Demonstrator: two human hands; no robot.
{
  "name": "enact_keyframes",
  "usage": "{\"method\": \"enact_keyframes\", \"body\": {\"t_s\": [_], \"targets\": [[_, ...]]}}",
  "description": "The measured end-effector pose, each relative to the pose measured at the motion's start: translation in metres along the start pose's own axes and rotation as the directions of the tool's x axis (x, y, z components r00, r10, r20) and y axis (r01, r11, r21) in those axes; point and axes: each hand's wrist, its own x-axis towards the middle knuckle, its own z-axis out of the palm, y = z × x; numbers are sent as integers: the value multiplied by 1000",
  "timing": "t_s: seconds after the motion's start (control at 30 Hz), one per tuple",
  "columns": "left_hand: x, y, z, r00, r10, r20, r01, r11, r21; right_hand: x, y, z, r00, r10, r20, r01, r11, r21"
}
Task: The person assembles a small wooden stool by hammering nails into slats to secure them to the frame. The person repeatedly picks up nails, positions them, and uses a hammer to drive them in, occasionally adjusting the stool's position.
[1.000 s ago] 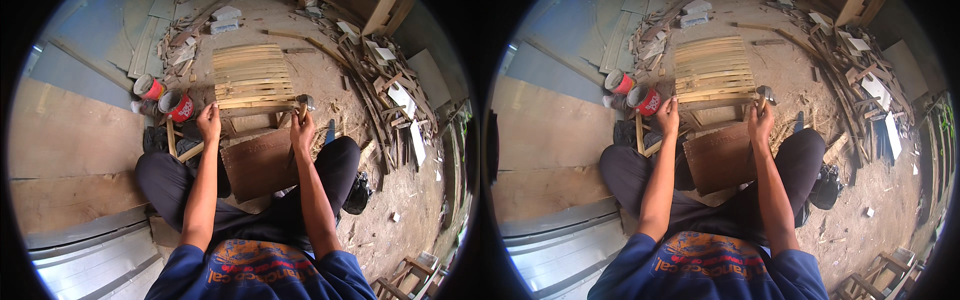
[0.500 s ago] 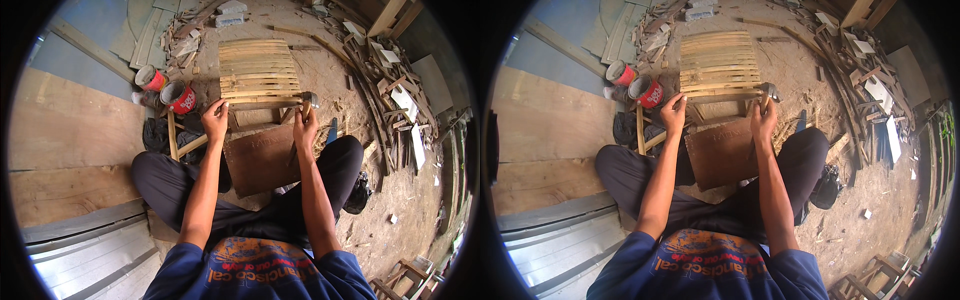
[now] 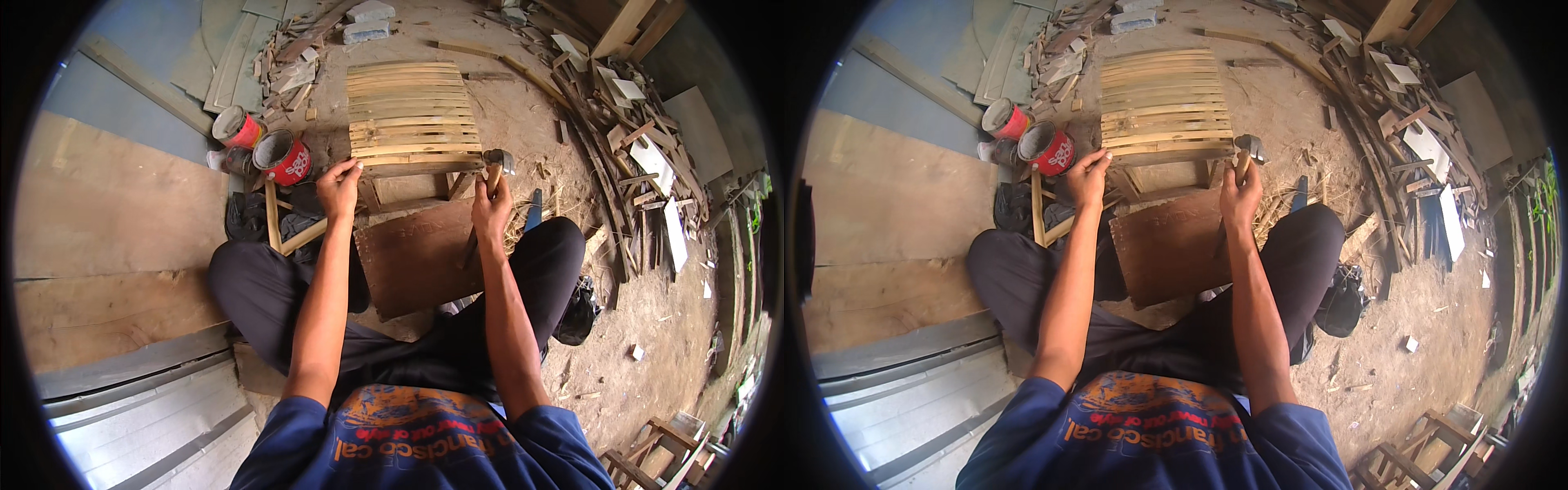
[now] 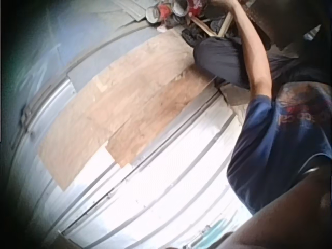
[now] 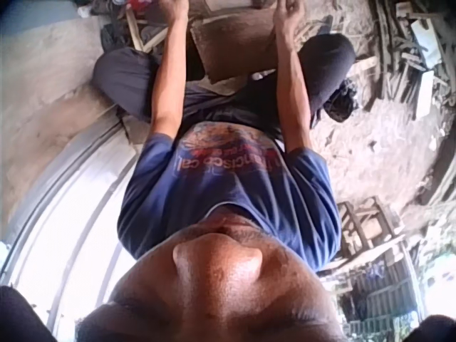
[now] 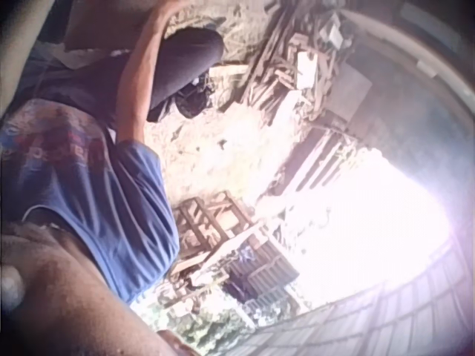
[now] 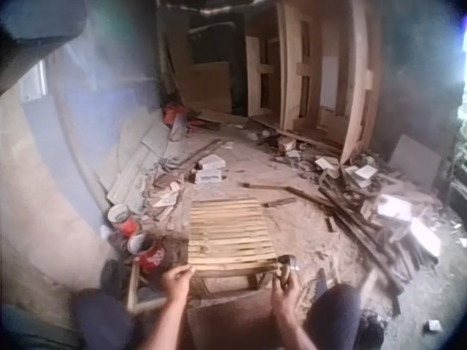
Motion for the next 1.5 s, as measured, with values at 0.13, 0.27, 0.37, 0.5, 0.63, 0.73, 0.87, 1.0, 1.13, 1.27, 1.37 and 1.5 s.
{"method": "enact_keyframes", "body": {"t_s": [0.13, 0.27, 0.37, 0.5, 0.63, 0.73, 0.87, 1.0, 1.13, 1.27, 1.37, 1.5], "targets": [[-2, 15, 2, 992, -129, -10, 129, 992, -1, 1, 8, -2, 1000, -20, 6, 20, 1000, -22], [2, 13, -3, 987, -153, 42, 154, 988, -27, -1, 6, -2, 1000, -11, 22, 12, 998, -59], [3, 11, -1, 993, -111, 27, 112, 993, -37, 0, 4, -3, 999, -35, 17, 36, 998, -48], [2, 8, 1, 999, -46, 10, 46, 999, 0, -3, -1, -2, 999, -29, 16, 29, 1000, -7], [3, 10, 3, 999, -45, 9, 46, 999, -3, -4, -7, -8, 995, 81, 57, -80, 997, -13], [4, 7, 4, 1000, -26, 12, 26, 1000, 2, -5, -4, -8, 1000, 11, -1, -11, 1000, -21], [4, -1, 2, 999, 37, 16, -37, 999, 2, -6, -4, -7, 999, 21, -33, -22, 999, -45], [2, 0, 3, 1000, 26, 14, -26, 1000, 14, -6, -4, -9, 999, 41, -26, -42, 997, -69], [2, 0, 6, 1000, -8, 7, 9, 999, -42, 1, 1, -8, 997, 82, -12, -83, 995, -52], [2, 1, 7, 992, -121, 23, 124, 970, -207, 24, 15, -4, 995, -69, -69, 66, 997, -42], [1, 4, 7, 979, -206, 8, 202, 951, -235, 34, 30, -1, 996, 67, -56, -68, 997, -19], [-2, 7, 6, 978, -210, 10, 207, 958, -200, 36, 28, 11, 986, 166, 18, -167, 981, 102]]}}
